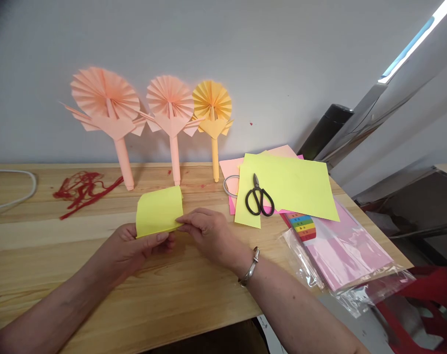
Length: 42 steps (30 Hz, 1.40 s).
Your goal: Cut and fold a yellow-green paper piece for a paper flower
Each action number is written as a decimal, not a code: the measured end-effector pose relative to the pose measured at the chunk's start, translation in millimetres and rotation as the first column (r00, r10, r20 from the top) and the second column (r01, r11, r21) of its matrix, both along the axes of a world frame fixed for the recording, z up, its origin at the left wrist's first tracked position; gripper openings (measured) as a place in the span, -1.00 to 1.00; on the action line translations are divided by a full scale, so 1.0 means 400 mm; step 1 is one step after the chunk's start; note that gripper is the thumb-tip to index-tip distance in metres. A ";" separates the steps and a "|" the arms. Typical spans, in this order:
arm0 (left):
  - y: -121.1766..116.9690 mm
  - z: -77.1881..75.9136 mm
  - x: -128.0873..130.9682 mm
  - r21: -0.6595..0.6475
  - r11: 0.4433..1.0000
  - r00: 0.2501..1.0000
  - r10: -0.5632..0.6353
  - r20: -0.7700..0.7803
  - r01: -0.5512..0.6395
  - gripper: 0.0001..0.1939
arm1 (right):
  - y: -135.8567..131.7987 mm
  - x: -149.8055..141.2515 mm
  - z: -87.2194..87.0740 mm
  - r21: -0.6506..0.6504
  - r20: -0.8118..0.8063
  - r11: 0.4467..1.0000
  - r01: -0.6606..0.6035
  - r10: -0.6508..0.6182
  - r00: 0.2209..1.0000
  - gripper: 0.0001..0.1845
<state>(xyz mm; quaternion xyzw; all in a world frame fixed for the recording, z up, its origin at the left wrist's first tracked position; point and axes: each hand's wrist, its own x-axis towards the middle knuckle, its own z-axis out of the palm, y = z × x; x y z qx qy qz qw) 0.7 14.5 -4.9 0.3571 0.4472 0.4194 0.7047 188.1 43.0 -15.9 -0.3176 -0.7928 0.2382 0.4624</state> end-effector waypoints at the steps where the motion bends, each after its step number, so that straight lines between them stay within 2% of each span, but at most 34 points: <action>1: 0.000 0.001 0.001 -0.002 1.000 1.000 0.001 -0.002 -0.001 -0.89 | 0.000 0.000 0.001 0.004 -0.004 1.000 0.001 -0.001 1.000 -0.87; 13: 0.000 0.011 0.002 0.027 1.000 0.997 0.005 -0.083 -0.003 -0.88 | -0.003 0.001 0.005 -0.008 0.000 1.000 0.007 -0.007 1.000 -0.86; 18: -0.002 0.019 0.000 0.069 0.997 0.975 0.040 -0.219 -0.026 -0.86 | -0.005 0.003 0.013 -0.035 0.012 0.999 0.001 -0.001 1.000 -0.85; 24: 0.000 0.024 -0.012 0.169 0.986 0.909 0.073 -0.409 -0.003 -0.82 | -0.002 0.007 0.021 -0.031 0.030 0.999 0.019 -0.018 0.999 -0.86; 27: 0.005 0.022 -0.010 0.197 0.980 0.915 0.099 -0.390 -0.022 -0.76 | 0.001 0.010 0.025 -0.029 0.034 0.999 0.037 -0.036 0.999 -0.87; 32: 0.011 0.019 -0.004 0.255 0.958 0.967 0.180 -0.180 -0.131 -0.62 | 0.007 0.014 0.030 -0.014 0.035 0.997 0.075 -0.074 0.997 -0.86; 35: 0.013 0.016 -0.007 0.288 0.941 0.967 0.223 -0.125 -0.179 -0.56 | 0.012 0.018 0.031 -0.027 0.030 0.997 0.079 -0.078 0.997 -0.86; 38: 0.013 0.011 -0.010 0.359 0.916 0.949 0.257 -0.181 -0.179 -0.63 | 0.016 0.021 0.030 -0.025 0.027 0.997 0.078 -0.078 0.997 -0.85; 42: 0.010 0.007 -0.010 0.387 0.901 0.879 0.338 -0.336 -0.198 -0.72 | 0.018 0.023 0.029 -0.013 0.047 0.996 0.083 -0.082 0.995 -0.85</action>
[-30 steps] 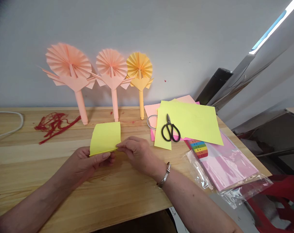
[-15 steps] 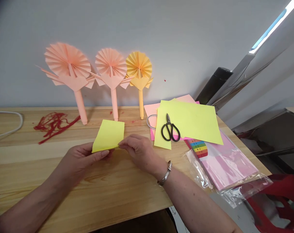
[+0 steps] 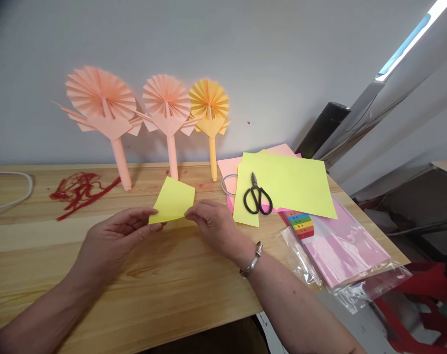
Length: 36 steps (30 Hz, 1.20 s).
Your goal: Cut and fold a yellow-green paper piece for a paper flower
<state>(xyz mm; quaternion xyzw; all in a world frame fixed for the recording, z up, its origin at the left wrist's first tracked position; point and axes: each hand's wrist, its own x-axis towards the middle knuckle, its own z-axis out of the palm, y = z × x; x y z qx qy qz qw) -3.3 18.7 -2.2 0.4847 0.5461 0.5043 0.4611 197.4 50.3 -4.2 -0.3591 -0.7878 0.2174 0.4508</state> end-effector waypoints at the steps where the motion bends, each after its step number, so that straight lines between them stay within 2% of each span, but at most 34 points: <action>1: -0.001 0.000 0.000 -0.007 1.000 0.999 0.020 -0.028 -0.020 -0.72 | 0.000 0.000 0.000 0.000 0.004 1.000 -0.001 0.001 1.000 -0.84; 10: -0.005 0.001 -0.001 0.039 0.995 0.983 0.094 -0.160 -0.089 -0.76 | 0.003 0.002 -0.002 0.004 0.029 1.000 -0.017 0.017 0.999 -0.84; 14: -0.008 0.006 -0.003 0.116 0.988 0.953 0.132 -0.273 -0.103 -0.79 | 0.003 0.002 -0.001 0.000 0.026 1.000 -0.016 0.016 1.000 -0.84; 19: -0.010 0.006 -0.007 0.235 0.970 0.892 0.158 -0.424 -0.060 -0.81 | 0.004 0.003 -0.004 0.003 0.020 1.000 -0.017 0.017 1.000 -0.84; 25: -0.012 -0.003 -0.009 0.316 0.949 0.812 0.186 -0.553 -0.002 -0.86 | 0.005 0.002 -0.007 0.008 0.038 1.000 -0.009 0.009 0.999 -0.85; 36: -0.011 -0.014 -0.018 0.384 0.919 0.739 0.201 -0.644 0.085 -0.86 | 0.003 -0.001 -0.003 0.017 0.053 1.000 0.014 -0.015 0.998 -0.87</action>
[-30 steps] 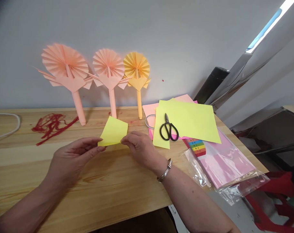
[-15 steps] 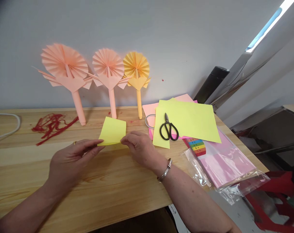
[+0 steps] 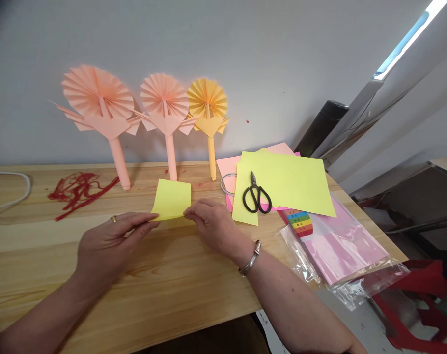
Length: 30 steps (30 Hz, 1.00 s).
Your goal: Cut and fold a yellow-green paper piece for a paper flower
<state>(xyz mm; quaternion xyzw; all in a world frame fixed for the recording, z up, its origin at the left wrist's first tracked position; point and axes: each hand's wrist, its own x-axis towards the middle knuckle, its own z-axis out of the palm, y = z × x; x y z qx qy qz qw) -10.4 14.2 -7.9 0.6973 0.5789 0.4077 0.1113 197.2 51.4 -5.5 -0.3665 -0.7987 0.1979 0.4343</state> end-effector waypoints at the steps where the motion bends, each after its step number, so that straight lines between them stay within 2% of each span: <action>1: 0.001 -0.002 0.000 0.001 1.000 1.000 -0.007 -0.005 0.007 -0.86 | 0.000 0.000 -0.001 0.002 0.000 1.000 0.000 0.000 1.000 -0.87; 20: 0.006 -0.012 -0.007 0.113 0.991 0.996 -0.061 -0.066 0.068 -0.91 | -0.002 -0.001 -0.003 0.022 -0.006 1.000 0.010 -0.010 1.000 -0.87; 30: 0.004 -0.011 -0.008 0.091 0.993 0.996 -0.068 -0.063 0.074 -0.91 | -0.001 -0.001 -0.003 0.005 -0.016 1.000 0.012 -0.012 1.000 -0.85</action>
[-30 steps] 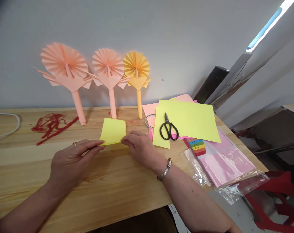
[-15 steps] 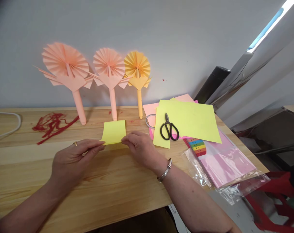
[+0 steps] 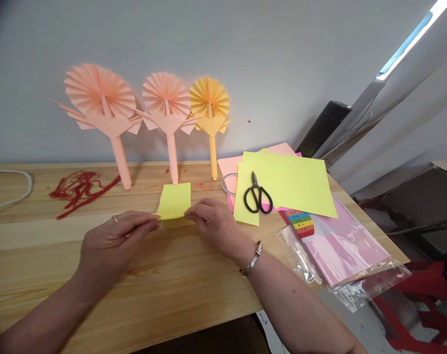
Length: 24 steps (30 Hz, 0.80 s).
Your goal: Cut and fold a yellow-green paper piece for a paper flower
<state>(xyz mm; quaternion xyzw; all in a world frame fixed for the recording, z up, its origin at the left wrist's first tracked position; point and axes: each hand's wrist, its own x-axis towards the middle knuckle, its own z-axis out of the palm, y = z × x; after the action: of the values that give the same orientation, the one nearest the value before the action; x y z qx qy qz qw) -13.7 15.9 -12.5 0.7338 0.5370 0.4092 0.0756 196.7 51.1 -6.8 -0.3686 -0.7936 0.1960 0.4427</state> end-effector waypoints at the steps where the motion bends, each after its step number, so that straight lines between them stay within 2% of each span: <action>1: 0.000 0.001 0.000 0.000 1.000 1.000 -0.002 0.005 0.002 -0.91 | 0.001 0.000 -0.001 0.000 0.001 1.000 -0.001 0.001 1.000 -0.85; 5: 0.002 -0.003 0.000 -0.003 1.000 1.000 -0.009 0.027 0.009 -0.89 | 0.002 0.001 -0.002 0.005 0.004 1.000 0.000 0.000 1.000 -0.86; 11: 0.005 -0.002 0.008 0.058 0.998 0.998 0.012 0.054 -0.015 -0.90 | 0.000 0.002 0.000 0.007 0.007 1.000 0.007 -0.007 1.000 -0.85; 24: 0.013 0.007 0.012 0.139 0.983 0.991 -0.113 -0.076 0.123 -0.88 | -0.009 -0.003 -0.008 -0.019 0.063 0.999 -0.028 0.029 0.998 -0.82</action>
<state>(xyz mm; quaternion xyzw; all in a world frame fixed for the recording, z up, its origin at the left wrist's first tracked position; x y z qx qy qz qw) -8.8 20.9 -9.7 0.7812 0.4640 0.4166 0.0286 195.4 47.4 -9.9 -0.3672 -0.8106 0.1979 0.4109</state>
